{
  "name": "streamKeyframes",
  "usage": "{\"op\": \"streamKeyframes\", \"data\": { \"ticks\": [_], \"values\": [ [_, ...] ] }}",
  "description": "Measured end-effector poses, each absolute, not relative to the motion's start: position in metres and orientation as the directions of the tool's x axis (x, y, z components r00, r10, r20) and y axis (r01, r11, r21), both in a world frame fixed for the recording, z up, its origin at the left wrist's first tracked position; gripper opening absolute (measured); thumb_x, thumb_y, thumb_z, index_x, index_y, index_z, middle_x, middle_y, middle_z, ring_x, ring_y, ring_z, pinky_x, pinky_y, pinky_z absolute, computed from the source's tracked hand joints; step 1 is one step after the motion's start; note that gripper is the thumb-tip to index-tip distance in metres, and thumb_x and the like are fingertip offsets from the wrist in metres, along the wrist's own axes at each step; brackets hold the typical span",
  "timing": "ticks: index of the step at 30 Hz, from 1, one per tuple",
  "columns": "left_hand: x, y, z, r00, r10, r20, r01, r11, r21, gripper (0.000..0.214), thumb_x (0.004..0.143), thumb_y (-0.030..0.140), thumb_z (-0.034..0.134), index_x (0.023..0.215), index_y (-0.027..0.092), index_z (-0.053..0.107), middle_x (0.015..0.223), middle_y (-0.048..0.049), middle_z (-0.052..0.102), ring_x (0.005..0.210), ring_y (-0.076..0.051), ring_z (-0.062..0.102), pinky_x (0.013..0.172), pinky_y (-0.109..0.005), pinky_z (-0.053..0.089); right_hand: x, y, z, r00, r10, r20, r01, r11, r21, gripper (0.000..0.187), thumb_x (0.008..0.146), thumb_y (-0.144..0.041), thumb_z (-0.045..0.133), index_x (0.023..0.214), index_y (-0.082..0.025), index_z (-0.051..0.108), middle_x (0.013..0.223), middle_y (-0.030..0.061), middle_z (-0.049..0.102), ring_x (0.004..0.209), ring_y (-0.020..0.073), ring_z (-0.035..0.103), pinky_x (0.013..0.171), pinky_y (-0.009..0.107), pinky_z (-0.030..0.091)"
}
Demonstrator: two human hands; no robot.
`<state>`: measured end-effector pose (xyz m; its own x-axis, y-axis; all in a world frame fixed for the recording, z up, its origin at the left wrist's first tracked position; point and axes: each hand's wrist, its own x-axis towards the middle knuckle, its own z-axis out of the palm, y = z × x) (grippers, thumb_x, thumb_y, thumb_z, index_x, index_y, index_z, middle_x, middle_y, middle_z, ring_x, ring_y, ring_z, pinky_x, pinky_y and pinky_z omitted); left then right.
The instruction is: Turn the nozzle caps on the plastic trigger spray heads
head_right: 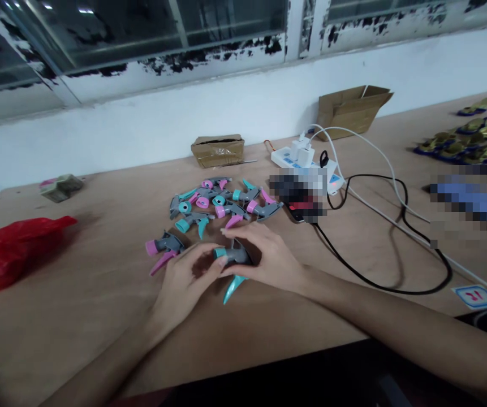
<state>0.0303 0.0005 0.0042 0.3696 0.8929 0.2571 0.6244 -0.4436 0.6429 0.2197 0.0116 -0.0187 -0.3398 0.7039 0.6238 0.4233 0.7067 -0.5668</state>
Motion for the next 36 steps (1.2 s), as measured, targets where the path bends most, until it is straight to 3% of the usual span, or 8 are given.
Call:
{"op": "streamKeyframes", "data": {
  "ticks": [3, 8, 14, 19, 23, 31, 34, 36],
  "values": [
    [0.010, 0.005, 0.019, 0.199, 0.935, 0.293, 0.677, -0.348, 0.649, 0.021, 0.082, 0.039, 0.055, 0.094, 0.023, 0.062, 0.078, 0.0008, 0.067, 0.059, -0.012, 0.058, 0.058, -0.025, 0.048, 0.222, 0.008, -0.012, -0.274, 0.744, 0.610, 0.426, 0.662, -0.616, 0.060, 0.068, -0.040, 0.071, 0.120, -0.021, 0.048, 0.118, 0.0082, 0.058, 0.110, 0.0207, 0.053, 0.096, 0.038, 0.042],
    [-0.052, 0.019, 0.038, -0.091, 0.930, 0.355, 0.676, -0.205, 0.708, 0.033, 0.081, 0.045, 0.051, 0.101, 0.020, 0.060, 0.086, -0.0030, 0.067, 0.075, -0.018, 0.062, 0.054, -0.023, 0.048, 0.221, 0.012, -0.017, -0.282, 0.782, 0.556, 0.487, 0.616, -0.619, 0.044, 0.072, -0.038, 0.067, 0.111, -0.023, 0.054, 0.111, 0.0049, 0.061, 0.105, 0.0200, 0.056, 0.091, 0.039, 0.045],
    [-0.099, 0.022, 0.019, -0.061, 0.982, 0.178, 0.869, -0.035, 0.494, 0.036, 0.081, 0.048, 0.048, 0.105, 0.025, 0.060, 0.087, -0.0026, 0.068, 0.071, -0.021, 0.063, 0.063, -0.030, 0.048, 0.220, 0.019, -0.026, -0.302, 0.794, 0.528, 0.516, 0.602, -0.609, 0.027, 0.074, -0.035, 0.066, 0.098, -0.023, 0.060, 0.101, 0.0026, 0.064, 0.097, 0.0188, 0.058, 0.085, 0.039, 0.047],
    [-0.099, 0.024, 0.018, 0.050, 0.977, 0.206, 0.889, -0.137, 0.437, 0.036, 0.082, 0.048, 0.046, 0.103, 0.023, 0.061, 0.100, -0.0056, 0.065, 0.083, -0.022, 0.063, 0.067, -0.030, 0.048, 0.221, 0.020, -0.026, -0.319, 0.797, 0.512, 0.505, 0.600, -0.620, 0.022, 0.075, -0.035, 0.065, 0.093, -0.023, 0.061, 0.101, 0.0027, 0.064, 0.097, 0.0183, 0.058, 0.085, 0.039, 0.047],
    [-0.106, 0.033, 0.019, 0.120, 0.974, 0.194, 0.898, -0.190, 0.396, 0.036, 0.082, 0.046, 0.045, 0.104, 0.022, 0.060, 0.095, -0.0065, 0.065, 0.085, -0.022, 0.062, 0.068, -0.030, 0.049, 0.221, 0.021, -0.028, -0.327, 0.797, 0.508, 0.496, 0.602, -0.625, 0.020, 0.075, -0.036, 0.065, 0.090, -0.023, 0.062, 0.098, 0.0030, 0.064, 0.096, 0.0183, 0.058, 0.085, 0.040, 0.047],
    [-0.095, 0.053, 0.038, 0.095, 0.960, 0.264, 0.935, -0.177, 0.307, 0.038, 0.081, 0.043, 0.046, 0.103, 0.015, 0.060, 0.097, -0.0097, 0.063, 0.083, -0.021, 0.062, 0.073, -0.031, 0.049, 0.220, 0.020, -0.029, -0.347, 0.792, 0.503, 0.477, 0.611, -0.632, 0.022, 0.074, -0.037, 0.065, 0.089, -0.022, 0.062, 0.097, 0.0028, 0.063, 0.096, 0.0171, 0.058, 0.085, 0.038, 0.047],
    [-0.064, 0.069, 0.041, 0.222, 0.932, 0.285, 0.911, -0.303, 0.280, 0.035, 0.083, 0.043, 0.046, 0.102, 0.018, 0.061, 0.098, -0.0078, 0.062, 0.085, -0.020, 0.061, 0.076, -0.031, 0.048, 0.221, 0.019, -0.029, -0.350, 0.791, 0.502, 0.481, 0.612, -0.628, 0.021, 0.075, -0.037, 0.065, 0.089, -0.022, 0.062, 0.096, 0.0026, 0.064, 0.094, 0.0174, 0.058, 0.083, 0.037, 0.047],
    [-0.045, 0.080, 0.033, 0.329, 0.907, 0.262, 0.906, -0.381, 0.185, 0.035, 0.082, 0.044, 0.048, 0.104, 0.020, 0.060, 0.099, -0.0073, 0.062, 0.093, -0.023, 0.058, 0.081, -0.034, 0.046, 0.221, 0.020, -0.029, -0.352, 0.789, 0.503, 0.481, 0.614, -0.626, 0.020, 0.075, -0.037, 0.065, 0.089, -0.022, 0.062, 0.096, 0.0025, 0.064, 0.093, 0.0174, 0.059, 0.082, 0.037, 0.047]
  ]
}}
